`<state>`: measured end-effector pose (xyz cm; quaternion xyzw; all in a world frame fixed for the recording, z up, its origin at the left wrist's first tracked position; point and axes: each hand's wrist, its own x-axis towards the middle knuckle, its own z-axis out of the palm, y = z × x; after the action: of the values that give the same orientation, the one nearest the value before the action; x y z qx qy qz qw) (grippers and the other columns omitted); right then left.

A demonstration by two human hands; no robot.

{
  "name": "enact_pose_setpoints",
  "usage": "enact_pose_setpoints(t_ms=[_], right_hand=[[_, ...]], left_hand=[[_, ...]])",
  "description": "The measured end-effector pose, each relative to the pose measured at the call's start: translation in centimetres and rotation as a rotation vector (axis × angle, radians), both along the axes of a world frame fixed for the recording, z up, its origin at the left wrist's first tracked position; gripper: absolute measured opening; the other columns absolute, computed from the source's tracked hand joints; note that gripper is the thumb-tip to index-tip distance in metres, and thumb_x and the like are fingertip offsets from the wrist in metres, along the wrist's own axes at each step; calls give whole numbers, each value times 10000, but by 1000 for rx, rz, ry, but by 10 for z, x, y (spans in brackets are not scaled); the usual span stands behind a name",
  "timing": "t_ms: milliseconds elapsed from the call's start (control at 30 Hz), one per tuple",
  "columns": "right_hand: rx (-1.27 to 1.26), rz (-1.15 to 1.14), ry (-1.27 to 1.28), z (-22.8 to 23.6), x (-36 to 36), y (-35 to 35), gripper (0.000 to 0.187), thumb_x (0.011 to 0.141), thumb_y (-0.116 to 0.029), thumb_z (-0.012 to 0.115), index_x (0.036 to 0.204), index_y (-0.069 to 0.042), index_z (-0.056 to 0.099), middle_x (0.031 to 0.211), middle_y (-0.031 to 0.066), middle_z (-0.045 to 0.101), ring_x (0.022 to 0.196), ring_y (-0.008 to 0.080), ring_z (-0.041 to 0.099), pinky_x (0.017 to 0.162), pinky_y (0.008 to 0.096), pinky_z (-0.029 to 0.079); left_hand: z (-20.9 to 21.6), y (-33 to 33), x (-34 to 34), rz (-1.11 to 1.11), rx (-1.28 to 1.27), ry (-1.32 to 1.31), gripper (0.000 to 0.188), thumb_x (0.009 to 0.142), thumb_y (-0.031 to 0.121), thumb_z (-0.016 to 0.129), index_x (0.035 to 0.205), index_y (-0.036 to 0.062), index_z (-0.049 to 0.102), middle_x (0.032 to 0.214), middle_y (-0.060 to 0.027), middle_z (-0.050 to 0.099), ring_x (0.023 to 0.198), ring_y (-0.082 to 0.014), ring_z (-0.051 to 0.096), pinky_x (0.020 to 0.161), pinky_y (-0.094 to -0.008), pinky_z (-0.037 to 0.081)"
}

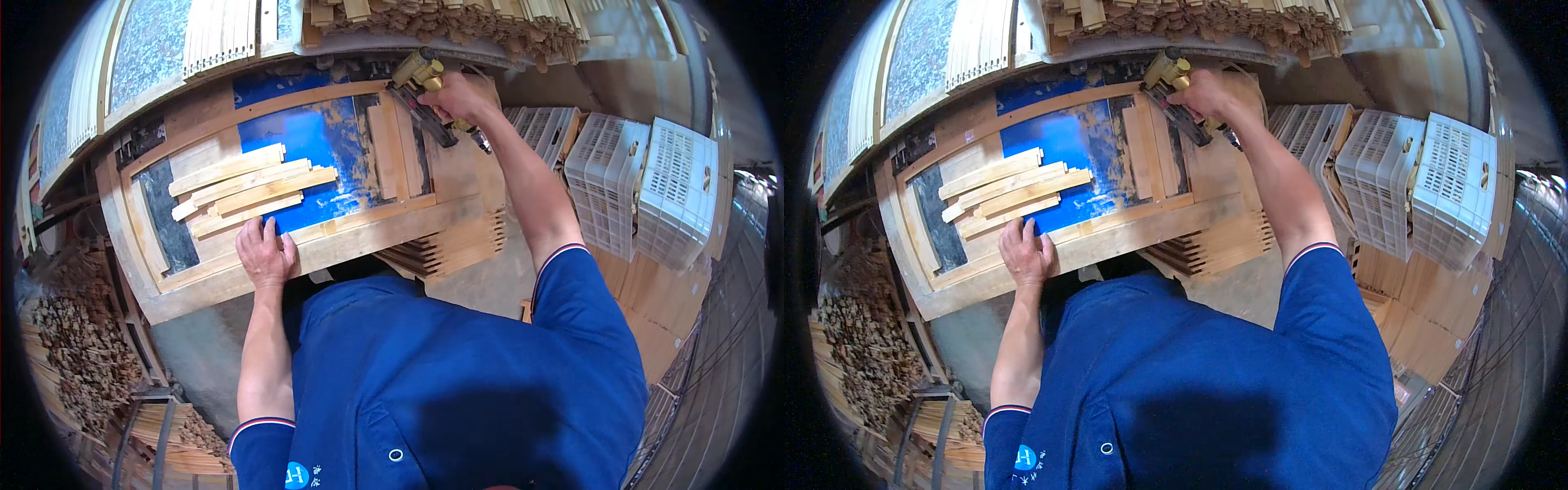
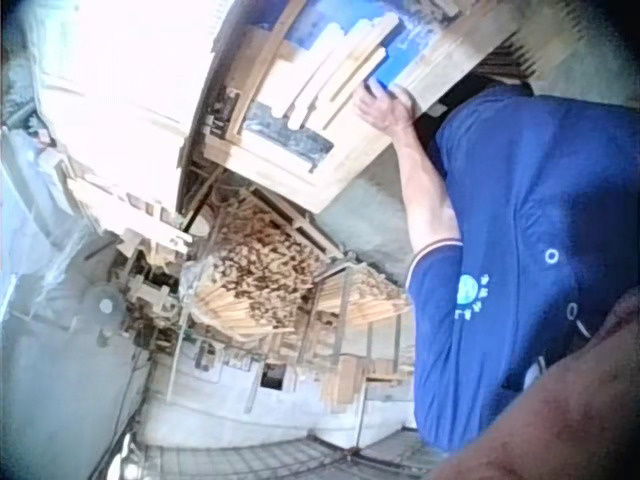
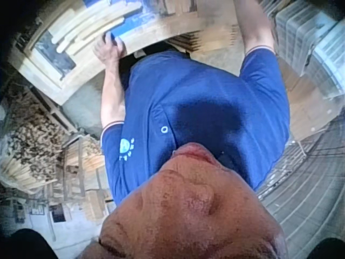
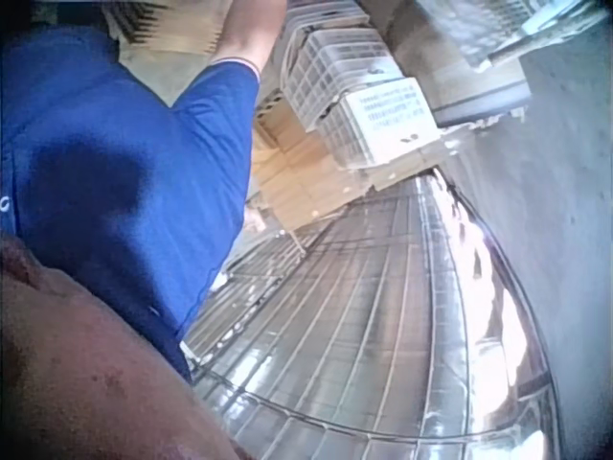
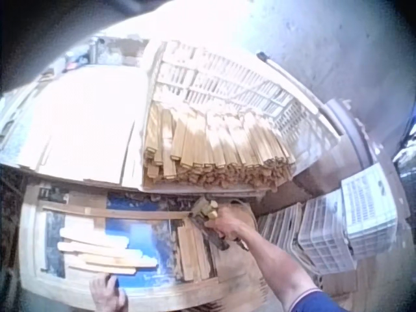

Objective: Assembling wooden beehive frames using a pneumatic nail gun.

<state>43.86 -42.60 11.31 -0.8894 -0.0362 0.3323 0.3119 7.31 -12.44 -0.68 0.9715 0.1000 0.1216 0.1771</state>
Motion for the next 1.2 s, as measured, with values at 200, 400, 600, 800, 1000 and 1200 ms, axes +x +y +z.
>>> enact_pose_setpoints(t_ms=[200,400,600,800,1000,1200], right_hand=[[-132,42,-37,2,0,5,266,796,-171,802,791,58,667,604,85,619,482,183,592,430,361,461],[-238,62,-31,9,-2,9,285,801,-163,772,940,72,691,690,106,658,539,193,633,474,361,488],[-199,142,-150,7,-21,1,310,814,-252,778,877,39,689,689,102,682,612,210,648,602,373,494],[-342,558,-244,39,-130,-41,393,843,-216,729,1210,-88,673,989,205,729,931,399,694,802,472,552],[-252,718,-274,20,-199,-92,396,804,-137,665,1198,-127,624,992,163,721,919,395,688,777,512,547],[-301,719,-279,4,-209,-103,411,789,-117,651,1197,-139,612,989,163,725,917,395,690,770,515,549]], left_hand=[[1,1,-1,5,-21,16,430,776,273,710,1147,61,668,1257,-169,575,1214,-363,532,1055,-508,409],[2,0,-3,8,-12,9,434,771,261,708,1151,53,667,1254,-174,577,1213,-370,534,1058,-506,408],[2,-2,-2,1,-18,-3,432,766,256,706,1146,53,671,1242,-170,588,1204,-365,542,1054,-497,415],[3,0,0,8,11,-27,420,766,251,714,1137,58,677,1245,-165,587,1194,-357,546,1043,-490,422],[1,0,-1,4,17,-17,415,777,253,717,1145,63,680,1256,-161,587,1196,-351,548,1041,-487,423],[-3,-3,-4,9,9,-1,432,787,254,716,1178,74,671,1274,-155,582,1224,-344,534,1055,-486,410]])
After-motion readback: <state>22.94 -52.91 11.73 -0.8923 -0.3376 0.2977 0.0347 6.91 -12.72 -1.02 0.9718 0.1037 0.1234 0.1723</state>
